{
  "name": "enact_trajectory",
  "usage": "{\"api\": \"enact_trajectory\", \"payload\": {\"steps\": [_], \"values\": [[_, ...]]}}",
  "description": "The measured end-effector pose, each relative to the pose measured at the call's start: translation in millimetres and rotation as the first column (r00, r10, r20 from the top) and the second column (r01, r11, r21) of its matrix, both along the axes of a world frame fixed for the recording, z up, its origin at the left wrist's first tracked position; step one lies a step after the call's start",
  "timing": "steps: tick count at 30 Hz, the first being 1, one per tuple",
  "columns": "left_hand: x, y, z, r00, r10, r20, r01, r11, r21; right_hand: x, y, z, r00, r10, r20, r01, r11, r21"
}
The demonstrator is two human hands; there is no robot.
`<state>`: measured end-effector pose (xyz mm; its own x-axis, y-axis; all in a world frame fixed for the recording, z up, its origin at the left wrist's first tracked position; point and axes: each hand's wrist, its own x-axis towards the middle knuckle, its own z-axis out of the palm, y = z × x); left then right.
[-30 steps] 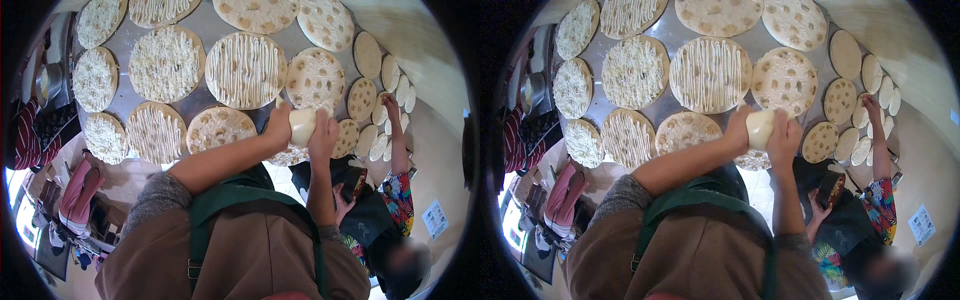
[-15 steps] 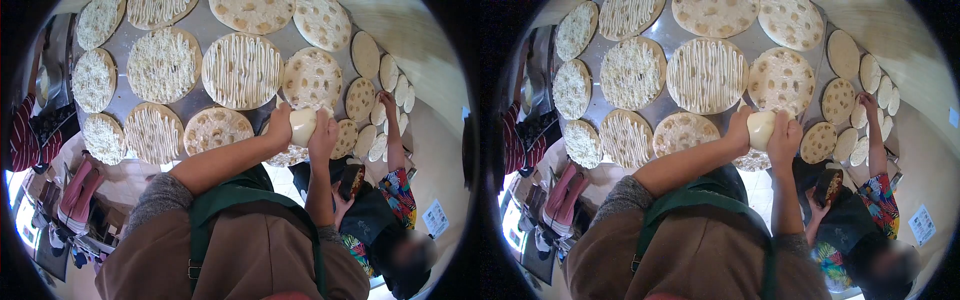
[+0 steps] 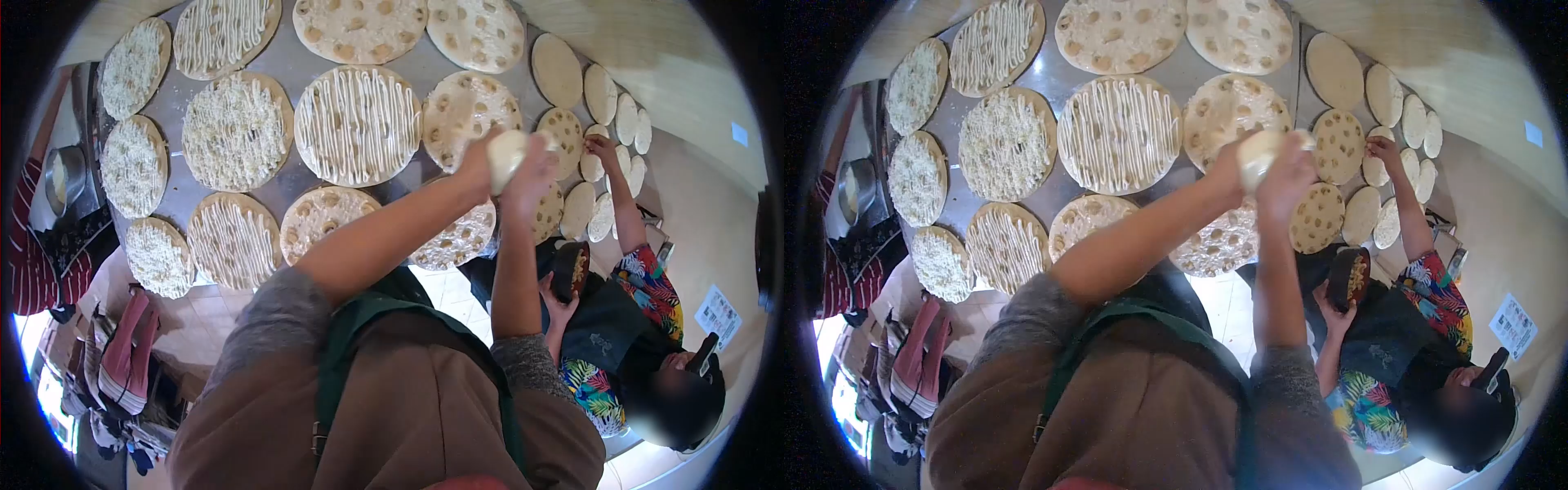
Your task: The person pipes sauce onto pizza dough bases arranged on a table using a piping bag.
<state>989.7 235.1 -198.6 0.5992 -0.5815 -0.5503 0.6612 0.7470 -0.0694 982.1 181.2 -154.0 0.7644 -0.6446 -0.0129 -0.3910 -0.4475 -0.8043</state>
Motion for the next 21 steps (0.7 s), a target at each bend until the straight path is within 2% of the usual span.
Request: {"api": "enact_trajectory", "payload": {"steps": [1, 2, 3, 4, 5, 7, 8, 9, 10, 11, 12, 13, 14, 15, 17, 18, 20, 21], "values": [[16.3, -39.4, -24.6, 0.952, -0.036, 0.303, 0.021, 0.998, 0.053, 11.2, -17.6, 6.5, 0.992, -0.012, 0.124, 0.025, 0.994, -0.102], [44.1, -55.5, -16.5, 0.917, -0.284, 0.28, 0.268, 0.959, 0.095, 18.8, -25.3, 13.6, 0.975, -0.051, 0.215, 0.072, 0.993, -0.092], [59.7, -56.0, 4.4, 0.819, -0.425, 0.386, 0.318, 0.895, 0.312, 26.4, -33.0, 20.6, 0.949, -0.085, 0.304, 0.115, 0.99, -0.081], [67.2, -64.1, 15.1, 0.77, -0.459, 0.443, 0.331, 0.881, 0.339, 30.5, -35.8, 28.9, 0.921, -0.167, 0.353, 0.163, 0.986, 0.039], [69.6, -80.4, 8.1, 0.843, -0.379, 0.382, 0.277, 0.914, 0.296, 30.8, -38.1, 34.9, 0.886, -0.256, 0.387, 0.208, 0.965, 0.161], [66.2, -113.0, -24.1, 0.946, -0.214, 0.245, 0.161, 0.963, 0.218, 20.9, -41.1, 37.8, 0.916, -0.248, 0.315, 0.2, 0.964, 0.177], [52.4, -130.2, -53.9, 0.983, -0.127, 0.135, 0.052, 0.887, 0.459, 13.5, -45.4, 35.3, 0.93, -0.246, 0.275, 0.199, 0.962, 0.187], [36.6, -91.7, -41.1, 0.956, -0.145, 0.253, 0.005, 0.877, 0.481, 1.5, -58.2, 12.7, 0.965, 0.008, 0.263, 0.085, 0.936, -0.341], [16.4, -60.1, -17.9, 0.978, 0.012, 0.207, -0.142, 0.766, 0.627, -9.7, -55.6, 4.0, 0.986, 0.064, 0.155, 0.0, 0.925, -0.379], [6.1, -31.4, -19.3, 0.998, 0.059, 0.036, -0.069, 0.768, 0.636, -21.0, -53.0, -4.8, 0.991, 0.122, 0.047, -0.092, 0.907, -0.411], [-0.6, -6.8, -23.2, 0.981, 0.124, 0.152, -0.196, 0.613, 0.765, -20.7, -19.6, 12.1, 0.997, 0.067, -0.029, -0.068, 0.996, -0.049], [-4.3, 23.0, -7.9, 0.965, 0.231, 0.126, -0.254, 0.687, 0.681, -20.5, 13.7, 29.1, 0.99, -0.021, -0.14, 0.059, 0.96, 0.274], [-4.7, 45.1, 11.7, 0.938, 0.335, 0.084, -0.318, 0.742, 0.591, -32.0, 14.9, 10.0, 0.992, 0.13, 0.009, -0.115, 0.845, 0.523], [-7.7, 51.4, 15.3, 0.949, 0.313, 0.031, -0.287, 0.82, 0.495, -29.7, 38.5, 16.1, 0.967, 0.172, 0.19, -0.248, 0.82, 0.515], [-8.0, 63.3, 20.1, 0.963, 0.264, -0.056, -0.239, 0.93, 0.28, -23.7, 49.0, 24.1, 0.871, 0.402, 0.283, -0.462, 0.866, 0.19], [-12.4, 58.1, 6.3, 0.97, 0.234, 0.068, -0.241, 0.961, 0.136, -14.4, 53.4, 30.8, 0.826, 0.414, 0.383, -0.458, 0.888, 0.029], [-14.5, 49.1, 42.1, 0.885, 0.195, 0.423, -0.343, 0.888, 0.307, 8.9, 61.6, 48.0, 0.692, 0.463, 0.554, -0.366, 0.887, -0.283], [-12.6, 47.3, 55.2, 0.804, 0.14, 0.578, -0.412, 0.833, 0.37, 14.1, 65.2, 58.6, 0.678, 0.452, 0.58, -0.45, 0.879, -0.159]]}}
